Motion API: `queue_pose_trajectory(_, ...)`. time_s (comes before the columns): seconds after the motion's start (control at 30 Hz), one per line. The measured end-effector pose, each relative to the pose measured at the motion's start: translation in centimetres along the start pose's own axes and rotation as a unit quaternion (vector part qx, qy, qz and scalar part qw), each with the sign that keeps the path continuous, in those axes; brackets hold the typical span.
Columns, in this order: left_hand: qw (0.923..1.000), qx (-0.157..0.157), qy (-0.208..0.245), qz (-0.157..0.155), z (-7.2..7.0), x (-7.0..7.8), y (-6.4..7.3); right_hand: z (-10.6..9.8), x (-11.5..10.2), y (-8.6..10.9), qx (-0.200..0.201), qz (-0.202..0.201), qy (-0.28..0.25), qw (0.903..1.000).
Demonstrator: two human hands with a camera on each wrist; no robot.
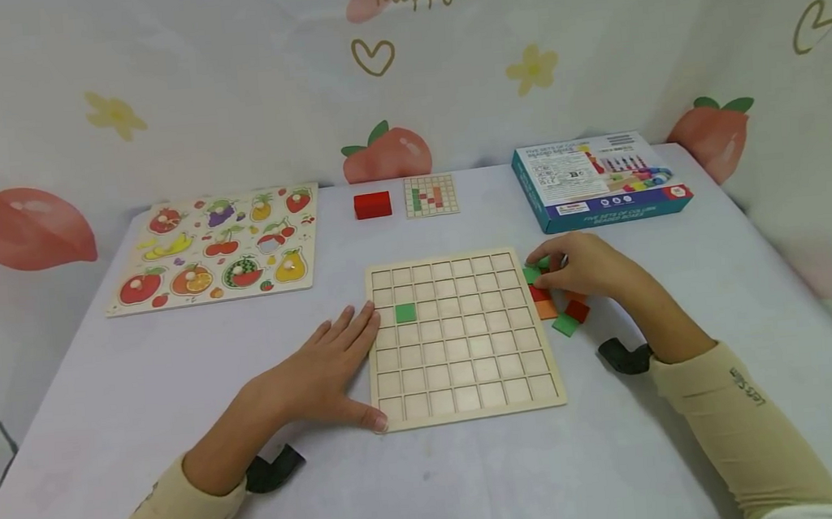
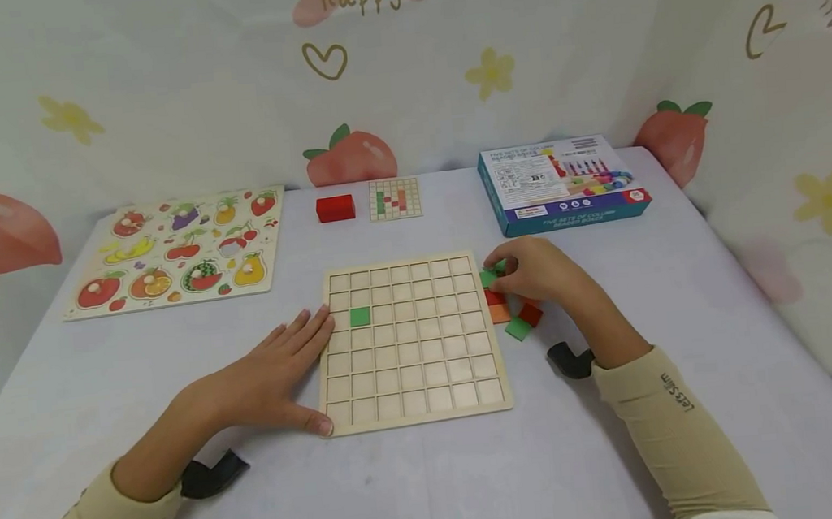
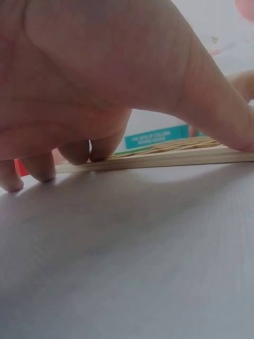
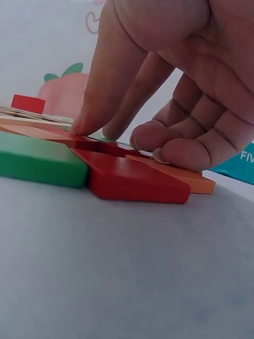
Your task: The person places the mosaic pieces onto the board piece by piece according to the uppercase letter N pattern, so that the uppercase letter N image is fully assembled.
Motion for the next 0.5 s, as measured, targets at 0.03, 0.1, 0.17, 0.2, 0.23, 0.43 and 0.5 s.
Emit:
queue_pose_trajectory(0.03, 1.0, 0.0, 0.0, -0.002, 0.01, -0.02, -0.01, 0.01, -0.04, 0.01, 0.0, 0.002, 0.001, 1.0)
queue_pose_trajectory(0.1, 1.0, 0.0, -0.001, -0.004, 0.06, -0.08, -0.02, 0.05, -0.13, 0.0, -0.001, 0.004, -0.002, 1.0)
queue_pose_trajectory(0.17, 1.0, 0.0, -0.002, -0.008, 0.11, -0.19, -0.08, 0.06, -0.18, -0.07, 0.0, 0.005, -0.004, 1.0)
queue_pose_trajectory(0.2, 1.0, 0.001, -0.003, -0.008, 0.12, -0.24, -0.1, 0.05, -0.2, -0.11, 0.001, 0.005, -0.004, 1.0)
queue_pose_trajectory(0.23, 1.0, 0.001, -0.003, -0.008, 0.14, -0.27, -0.12, 0.05, -0.2, -0.13, 0.002, 0.006, -0.006, 1.0)
queue_pose_trajectory(0.43, 1.0, 0.002, 0.0, -0.006, 0.18, -0.2, -0.12, 0.0, -0.14, -0.1, 0.012, 0.005, -0.013, 0.9998)
queue_pose_trajectory(0.5, 1.0, 0.002, 0.0, -0.004, 0.16, -0.12, -0.11, -0.06, -0.15, -0.04, 0.016, 0.001, -0.015, 0.9998)
Point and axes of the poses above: each hand's wrist, its own y-axis away from the middle knuckle, its own z-axis out of the palm, x = y × z, the point moved 9 cm from there along -y, towards the middle knuckle, and after that the axes turned 4 degrees about -z, right-handed, at the moved point
